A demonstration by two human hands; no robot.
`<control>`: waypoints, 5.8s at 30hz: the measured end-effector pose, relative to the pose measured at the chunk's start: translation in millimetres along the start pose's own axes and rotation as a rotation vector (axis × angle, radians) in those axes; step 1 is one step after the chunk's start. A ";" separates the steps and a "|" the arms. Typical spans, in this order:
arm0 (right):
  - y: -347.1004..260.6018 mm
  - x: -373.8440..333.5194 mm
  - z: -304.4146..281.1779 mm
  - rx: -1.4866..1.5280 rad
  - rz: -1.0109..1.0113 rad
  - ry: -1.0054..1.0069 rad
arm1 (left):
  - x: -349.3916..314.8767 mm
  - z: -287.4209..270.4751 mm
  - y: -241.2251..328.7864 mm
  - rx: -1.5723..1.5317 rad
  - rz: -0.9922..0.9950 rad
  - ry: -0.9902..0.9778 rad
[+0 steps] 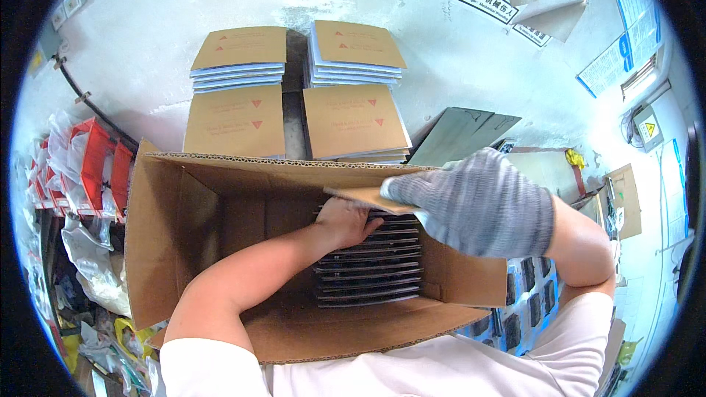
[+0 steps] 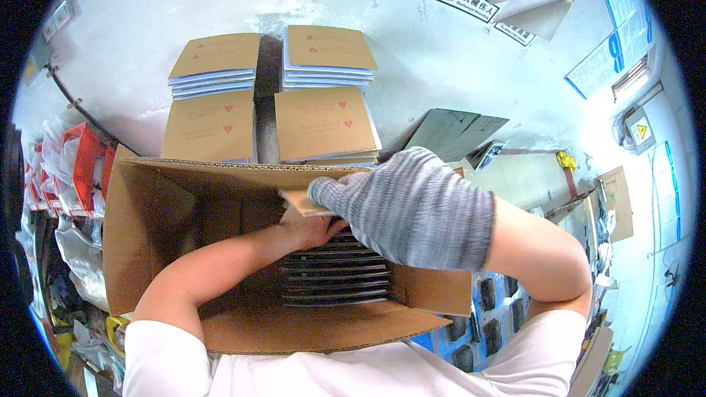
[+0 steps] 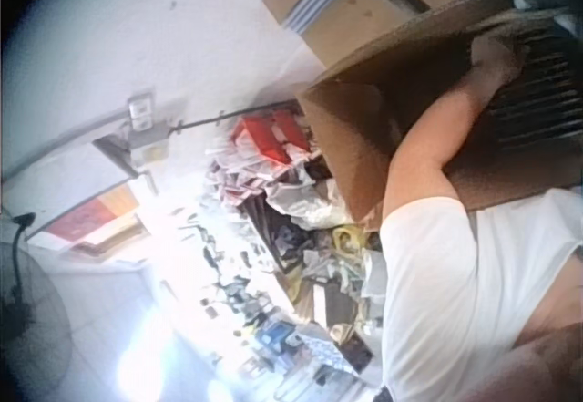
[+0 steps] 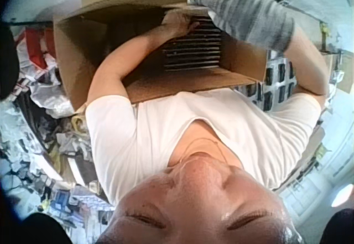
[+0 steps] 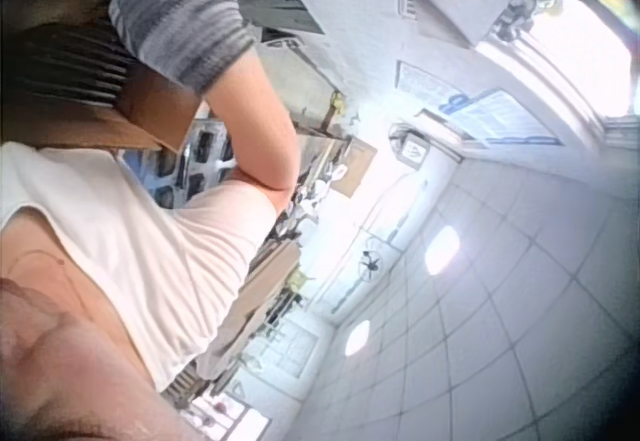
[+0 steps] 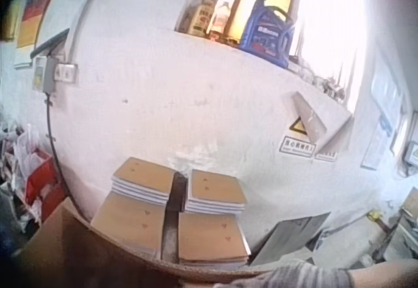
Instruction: The person seals a cardboard box with yellow packing tape and a cutter, then opens another box and stacks flat packaged items inside. The person uses a tape dispenser and a utility knife to secure the box flaps.
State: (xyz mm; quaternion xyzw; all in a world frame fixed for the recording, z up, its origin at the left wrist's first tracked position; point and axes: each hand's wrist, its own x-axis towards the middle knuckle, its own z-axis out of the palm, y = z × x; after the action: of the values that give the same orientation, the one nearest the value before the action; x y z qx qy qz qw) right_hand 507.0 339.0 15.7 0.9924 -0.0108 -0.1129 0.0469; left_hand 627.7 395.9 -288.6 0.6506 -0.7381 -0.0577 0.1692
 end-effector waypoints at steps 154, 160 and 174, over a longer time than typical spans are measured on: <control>227.4 115.0 311.4 1.926 0.573 0.005 | 94.2 -43.1 -158.5 -1.514 -1.176 -0.165; 225.1 116.9 299.1 1.774 0.613 0.028 | 97.7 -48.5 -156.9 -1.554 -1.131 -0.150; 221.0 118.9 301.6 2.091 0.633 0.136 | 106.9 -65.5 -140.1 -1.533 -1.132 -0.117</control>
State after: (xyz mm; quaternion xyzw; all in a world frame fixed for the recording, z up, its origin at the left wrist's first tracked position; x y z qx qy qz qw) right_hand 552.6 87.8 -282.3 0.4985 -0.3531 0.0242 -0.7913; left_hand 770.5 279.4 -251.3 0.6195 -0.0824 -0.6312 0.4594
